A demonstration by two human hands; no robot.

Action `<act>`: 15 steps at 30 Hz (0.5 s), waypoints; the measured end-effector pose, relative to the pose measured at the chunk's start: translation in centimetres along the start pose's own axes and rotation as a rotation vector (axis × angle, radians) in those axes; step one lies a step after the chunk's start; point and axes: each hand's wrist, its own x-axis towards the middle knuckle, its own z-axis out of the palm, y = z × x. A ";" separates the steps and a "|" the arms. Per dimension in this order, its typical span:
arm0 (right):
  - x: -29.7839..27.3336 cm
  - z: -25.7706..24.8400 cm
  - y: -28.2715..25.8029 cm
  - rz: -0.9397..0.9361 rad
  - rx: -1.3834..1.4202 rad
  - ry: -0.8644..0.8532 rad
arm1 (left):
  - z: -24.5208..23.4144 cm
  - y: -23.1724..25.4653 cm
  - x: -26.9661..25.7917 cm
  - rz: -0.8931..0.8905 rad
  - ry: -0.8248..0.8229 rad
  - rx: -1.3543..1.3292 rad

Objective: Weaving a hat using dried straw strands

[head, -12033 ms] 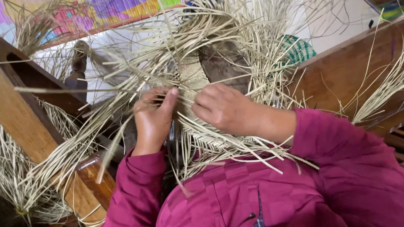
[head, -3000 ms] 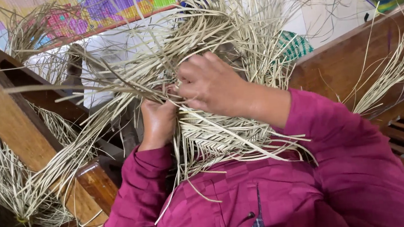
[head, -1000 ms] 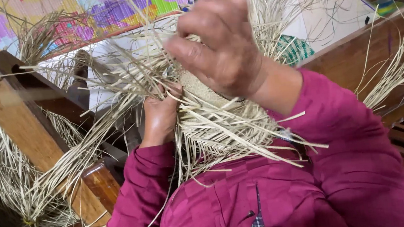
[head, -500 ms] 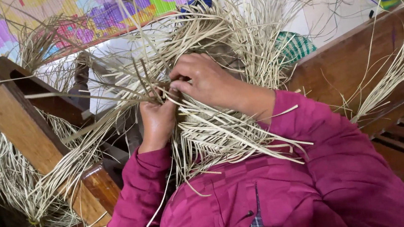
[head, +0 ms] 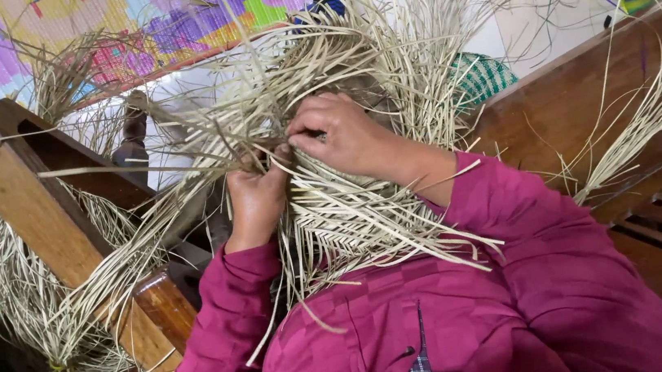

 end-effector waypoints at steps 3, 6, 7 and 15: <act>-0.1 0.3 -0.4 0.022 -0.023 -0.005 | 0.3 -0.8 -0.4 0.126 0.038 -0.003; 0.1 0.7 -0.4 0.055 0.018 -0.020 | 0.0 0.1 -0.3 0.196 0.022 0.055; 0.2 0.7 -0.3 0.095 0.008 -0.055 | -0.2 -0.4 -0.3 0.192 0.016 0.080; 0.1 -0.6 0.0 0.016 0.049 -0.137 | -0.8 -0.4 0.6 -0.058 -0.031 -0.040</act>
